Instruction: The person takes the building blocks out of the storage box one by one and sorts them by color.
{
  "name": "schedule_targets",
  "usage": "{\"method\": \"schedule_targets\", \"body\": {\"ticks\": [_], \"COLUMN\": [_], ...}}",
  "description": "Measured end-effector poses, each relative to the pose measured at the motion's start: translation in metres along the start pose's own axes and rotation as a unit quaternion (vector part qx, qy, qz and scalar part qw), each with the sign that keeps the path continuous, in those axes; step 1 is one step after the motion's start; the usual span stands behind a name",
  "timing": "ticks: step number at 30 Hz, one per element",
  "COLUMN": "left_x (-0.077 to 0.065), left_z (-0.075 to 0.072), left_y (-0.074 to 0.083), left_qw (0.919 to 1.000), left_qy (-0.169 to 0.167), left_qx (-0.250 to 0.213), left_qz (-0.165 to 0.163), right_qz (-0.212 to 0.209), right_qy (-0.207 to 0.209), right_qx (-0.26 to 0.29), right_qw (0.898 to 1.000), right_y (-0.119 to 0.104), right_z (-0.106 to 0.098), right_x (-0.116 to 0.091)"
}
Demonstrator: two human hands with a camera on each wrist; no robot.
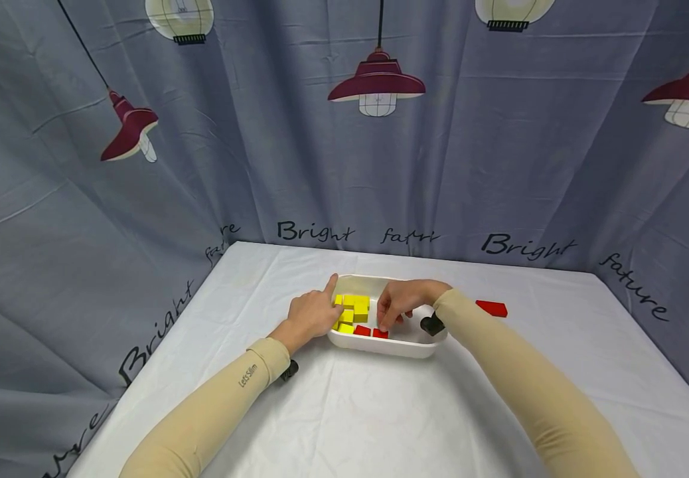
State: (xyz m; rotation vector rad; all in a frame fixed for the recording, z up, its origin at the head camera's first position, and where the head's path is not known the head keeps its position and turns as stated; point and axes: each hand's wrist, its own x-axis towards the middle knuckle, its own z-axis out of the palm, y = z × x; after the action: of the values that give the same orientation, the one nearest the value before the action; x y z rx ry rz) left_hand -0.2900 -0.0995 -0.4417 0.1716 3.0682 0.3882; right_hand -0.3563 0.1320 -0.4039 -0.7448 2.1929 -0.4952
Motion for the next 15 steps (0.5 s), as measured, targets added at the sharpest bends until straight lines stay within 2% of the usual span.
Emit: {"method": "schedule_targets", "body": {"ticks": [15], "left_x": [-0.0003], "left_z": [0.0007], "left_y": [0.0001], "left_qw": [1.0], "left_qy": [0.003], "left_qx": [-0.002], "left_qz": [0.0], "right_qz": [0.002], "right_qy": [0.003], "right_qx": [-0.009], "right_qw": [1.0], "right_y": [0.0047], "right_z": [0.0025], "right_x": [0.0049]}}
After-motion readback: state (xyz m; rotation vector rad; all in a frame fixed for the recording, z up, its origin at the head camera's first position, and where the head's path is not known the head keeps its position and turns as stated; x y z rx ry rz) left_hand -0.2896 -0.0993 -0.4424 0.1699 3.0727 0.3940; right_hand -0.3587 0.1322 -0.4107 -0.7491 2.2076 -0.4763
